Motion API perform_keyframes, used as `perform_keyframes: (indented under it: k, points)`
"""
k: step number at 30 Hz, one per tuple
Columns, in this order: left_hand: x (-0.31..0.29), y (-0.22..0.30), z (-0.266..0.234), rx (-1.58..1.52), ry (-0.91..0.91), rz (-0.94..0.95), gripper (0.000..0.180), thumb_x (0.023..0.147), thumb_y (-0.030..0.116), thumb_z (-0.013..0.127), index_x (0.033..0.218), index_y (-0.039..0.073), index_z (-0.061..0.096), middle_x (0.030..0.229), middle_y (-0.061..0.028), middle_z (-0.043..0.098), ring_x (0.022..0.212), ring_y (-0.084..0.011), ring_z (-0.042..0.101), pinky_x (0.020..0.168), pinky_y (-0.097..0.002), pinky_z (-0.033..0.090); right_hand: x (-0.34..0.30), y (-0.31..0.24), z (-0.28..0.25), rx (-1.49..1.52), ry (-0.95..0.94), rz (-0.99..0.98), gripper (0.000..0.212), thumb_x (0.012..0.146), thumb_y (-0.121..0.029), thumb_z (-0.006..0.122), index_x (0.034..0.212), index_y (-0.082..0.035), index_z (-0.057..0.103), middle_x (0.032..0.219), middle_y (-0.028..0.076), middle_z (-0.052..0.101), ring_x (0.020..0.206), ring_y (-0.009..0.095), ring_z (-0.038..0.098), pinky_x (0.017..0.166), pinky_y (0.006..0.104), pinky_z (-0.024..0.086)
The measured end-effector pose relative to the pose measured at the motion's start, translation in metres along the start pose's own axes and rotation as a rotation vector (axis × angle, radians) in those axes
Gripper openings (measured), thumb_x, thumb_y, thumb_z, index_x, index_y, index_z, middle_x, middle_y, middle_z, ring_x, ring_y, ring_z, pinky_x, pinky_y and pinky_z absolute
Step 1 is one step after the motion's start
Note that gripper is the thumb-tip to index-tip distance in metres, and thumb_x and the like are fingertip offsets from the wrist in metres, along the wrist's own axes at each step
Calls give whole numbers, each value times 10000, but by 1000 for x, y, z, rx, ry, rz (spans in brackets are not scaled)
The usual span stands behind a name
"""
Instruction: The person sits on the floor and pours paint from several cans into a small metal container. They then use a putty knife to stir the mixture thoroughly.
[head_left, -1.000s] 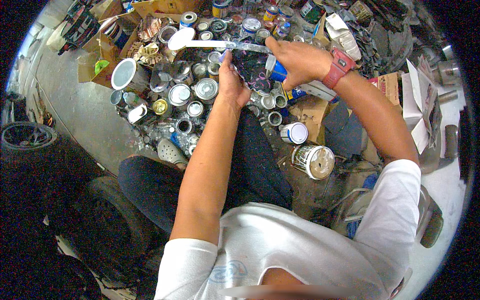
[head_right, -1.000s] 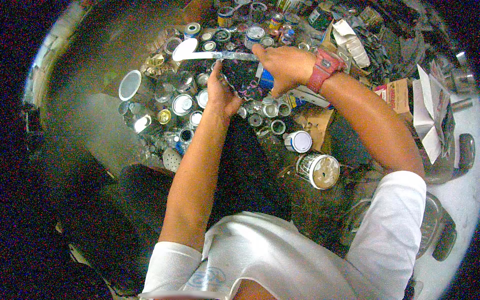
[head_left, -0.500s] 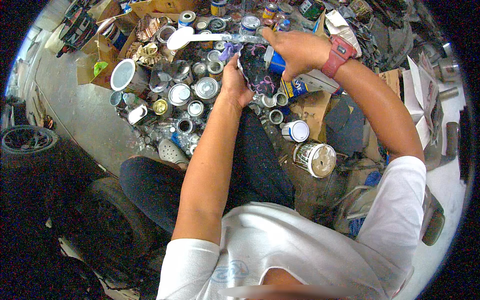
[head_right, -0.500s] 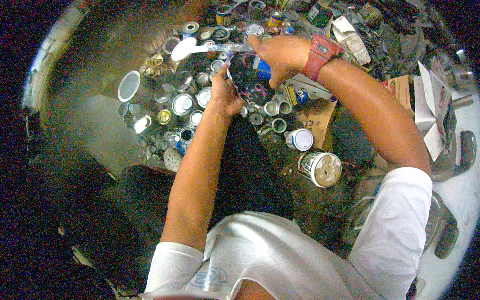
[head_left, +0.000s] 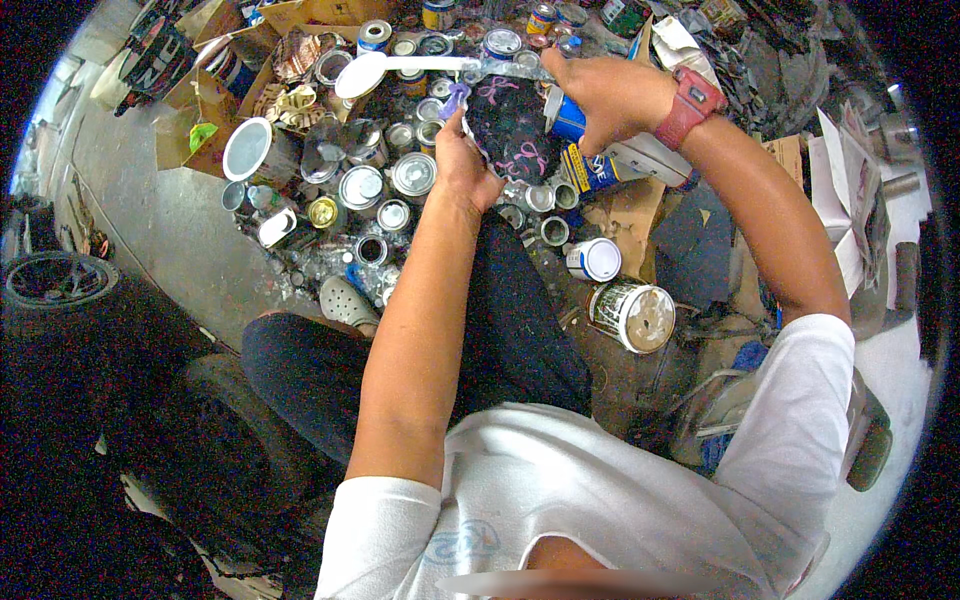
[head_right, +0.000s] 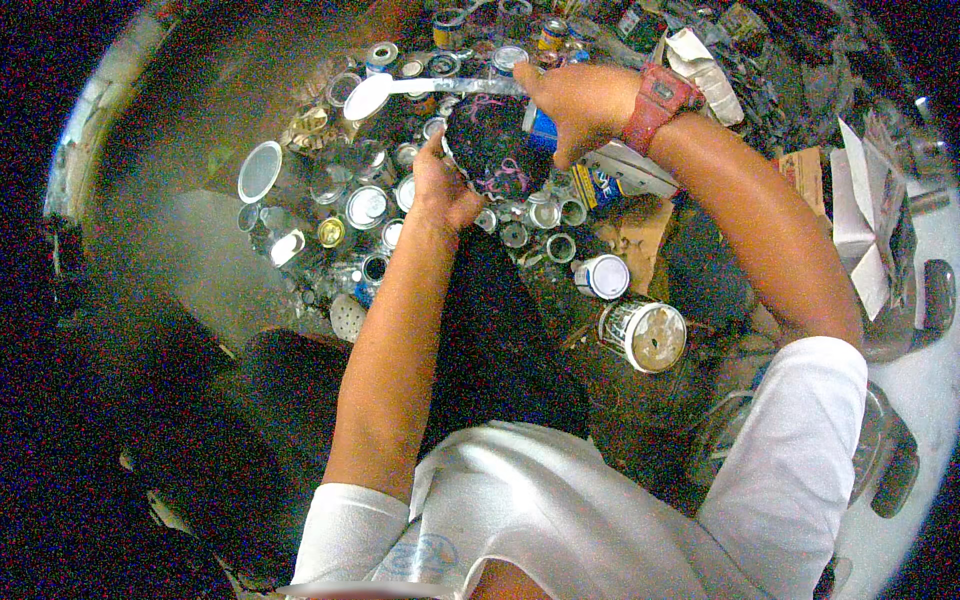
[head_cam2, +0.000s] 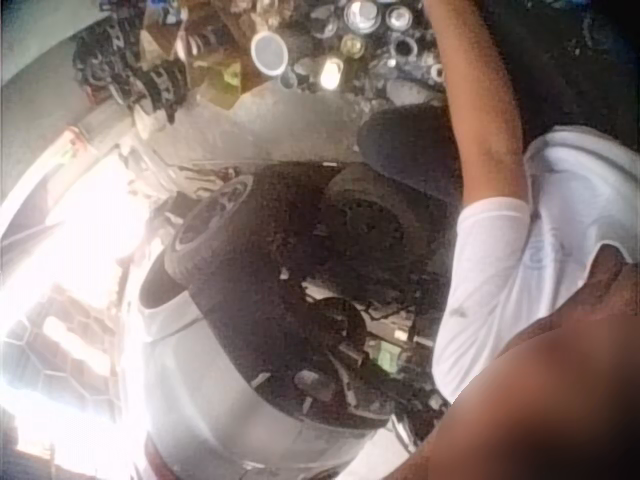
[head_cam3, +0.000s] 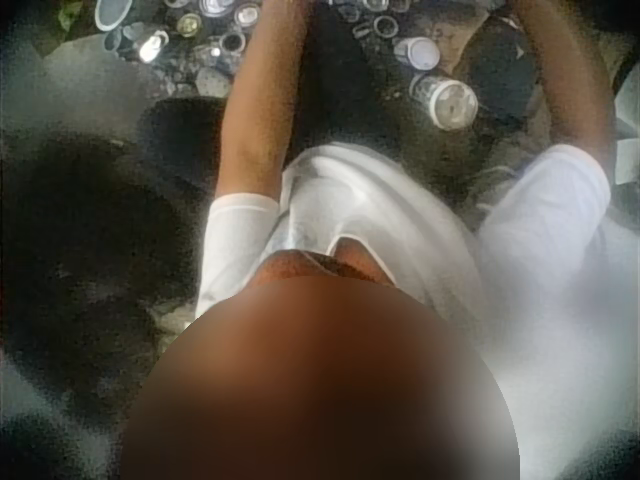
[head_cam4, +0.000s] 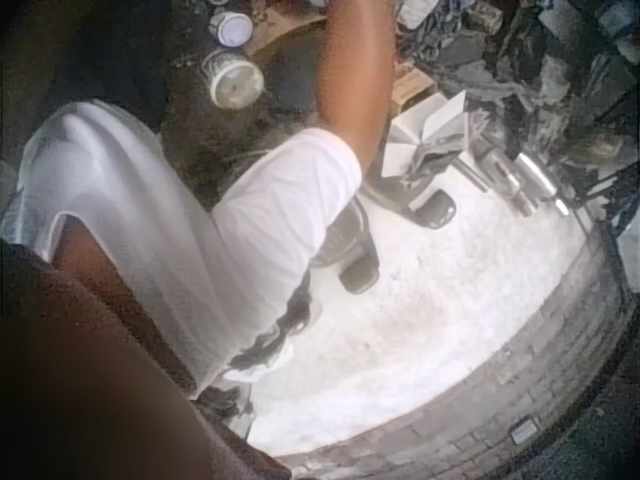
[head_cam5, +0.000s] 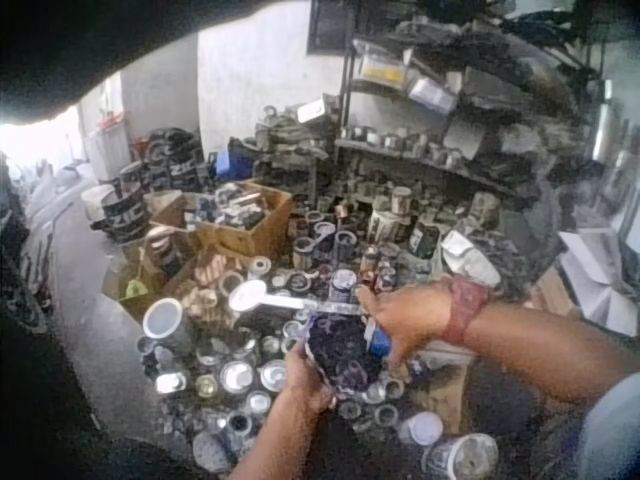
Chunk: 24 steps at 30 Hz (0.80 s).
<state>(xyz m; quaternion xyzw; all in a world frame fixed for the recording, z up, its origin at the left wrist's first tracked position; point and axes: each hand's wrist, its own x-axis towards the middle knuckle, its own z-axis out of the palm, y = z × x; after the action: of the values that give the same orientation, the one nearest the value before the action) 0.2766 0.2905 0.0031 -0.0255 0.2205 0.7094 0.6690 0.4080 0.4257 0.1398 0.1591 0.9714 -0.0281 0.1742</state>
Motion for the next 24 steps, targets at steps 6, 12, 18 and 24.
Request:
perform_keyframes:
  k: [6, 12, 18, 24]
  points:
    - [7, -2, -5, -87, -6, 61, 593, 1065, 456, 277, 1358, 36, 576, 1322, -170, 655, 1221, -358, 619, 1072, -530, 471, -5, -20, -5, -10, -64, -38, 947, 566, -225, 895, 1277, 23, 319, 987, 293, 681, 980, 473, 675, 816, 498, 566]
    - [10, -3, -9, -2, -4, 62, 606, 1046, 509, 310, 1413, 81, 532, 1383, -156, 617, 1266, -380, 582, 1064, -594, 441, -2, -23, -5, -27, -82, -41, 984, 562, -226, 900, 1309, 41, 318, 986, 297, 680, 998, 471, 671, 833, 496, 561]
    - [9, -7, -5, 111, 10, -44, 641, 1039, 529, 315, 1441, 69, 509, 1381, -185, 616, 1279, -409, 577, 1102, -592, 430, 7, -17, -3, -53, -36, -60, 1056, 533, -204, 917, 1351, 56, 303, 995, 305, 679, 1005, 473, 669, 840, 487, 564]
    - [4, -4, 0, 52, 8, 14, 630, 1028, 520, 337, 1428, 70, 522, 1412, -186, 593, 1310, -407, 550, 1122, -599, 402, 8, -3, 1, -15, -3, -50, 980, 557, -224, 915, 1299, 31, 328, 982, 303, 676, 980, 474, 673, 816, 486, 564]
